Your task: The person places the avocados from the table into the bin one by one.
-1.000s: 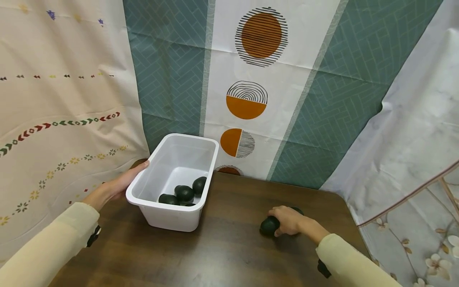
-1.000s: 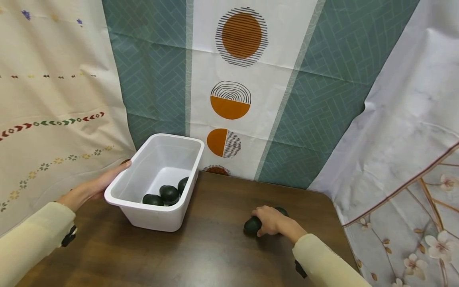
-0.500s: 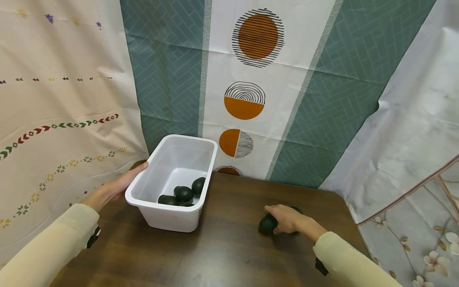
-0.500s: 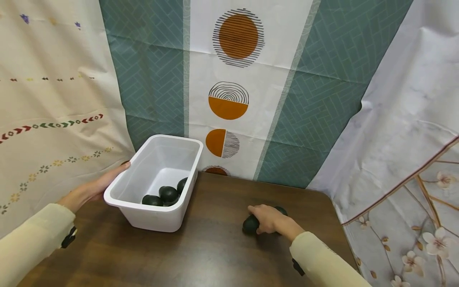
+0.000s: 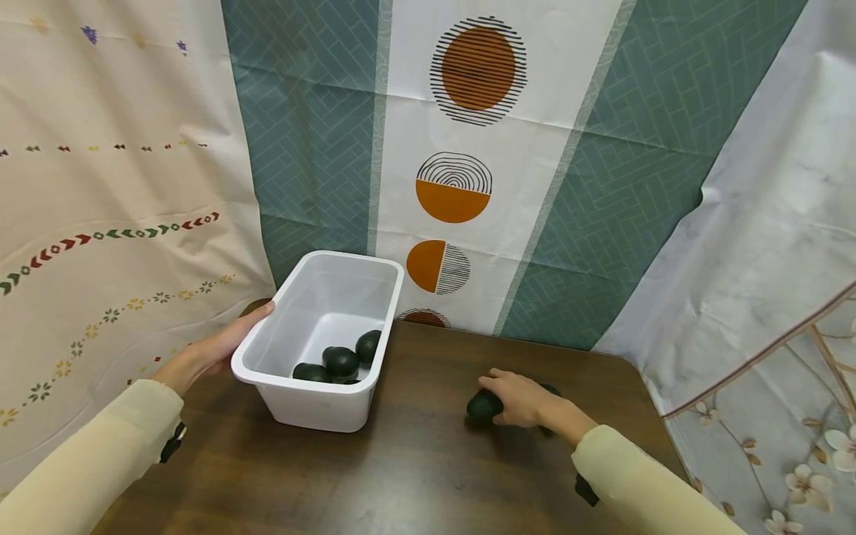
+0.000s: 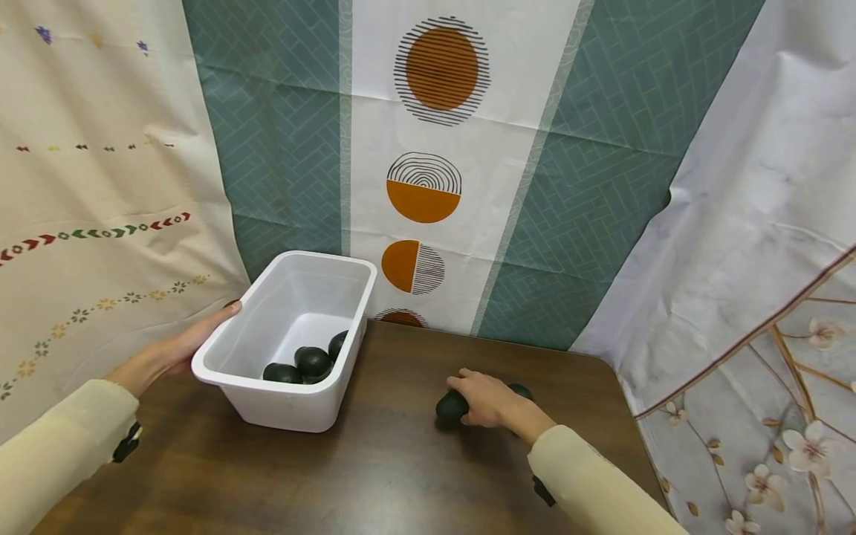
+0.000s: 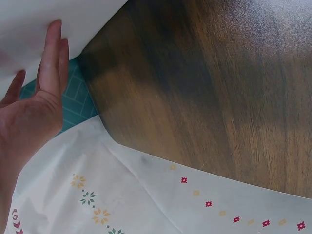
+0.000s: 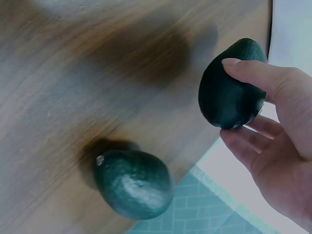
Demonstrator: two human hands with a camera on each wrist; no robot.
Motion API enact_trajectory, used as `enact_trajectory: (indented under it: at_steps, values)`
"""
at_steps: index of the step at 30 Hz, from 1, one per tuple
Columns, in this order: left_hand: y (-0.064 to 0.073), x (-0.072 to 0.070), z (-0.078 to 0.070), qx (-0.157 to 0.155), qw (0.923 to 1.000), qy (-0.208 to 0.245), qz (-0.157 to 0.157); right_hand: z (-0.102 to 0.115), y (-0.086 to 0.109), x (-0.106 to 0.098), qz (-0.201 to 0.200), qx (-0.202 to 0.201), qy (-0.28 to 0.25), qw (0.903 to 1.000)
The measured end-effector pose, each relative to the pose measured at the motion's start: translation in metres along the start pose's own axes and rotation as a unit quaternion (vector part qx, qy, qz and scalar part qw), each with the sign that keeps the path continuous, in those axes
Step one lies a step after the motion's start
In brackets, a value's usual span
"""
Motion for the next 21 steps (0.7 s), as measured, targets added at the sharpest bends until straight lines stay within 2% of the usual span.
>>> enact_trajectory:
  at_steps: [7, 12, 21]
  values:
    - [0.000, 0.000, 0.000, -0.004, 0.9999, -0.010, -0.004, 0.012, -0.009, -0.008, -0.042, -0.033, -0.015, 0.9985]
    - [0.001, 0.001, 0.000, -0.011, 0.9996, -0.019, -0.018, 0.021, -0.018, -0.013, -0.064, -0.048, -0.027, 0.9964]
    - [0.000, 0.001, -0.001, -0.014, 0.9995, -0.021, -0.020, 0.032, -0.033, -0.021, -0.101, -0.075, -0.057, 0.9905]
Point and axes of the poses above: each hand's wrist, its own y-axis away from the middle knuckle, its own x-axis out of the palm, z = x × y, the point moved 3 cm from there along -y, towards the middle knuckle, and after that the axes turned 13 degrees about z, right-handed, at the moved point
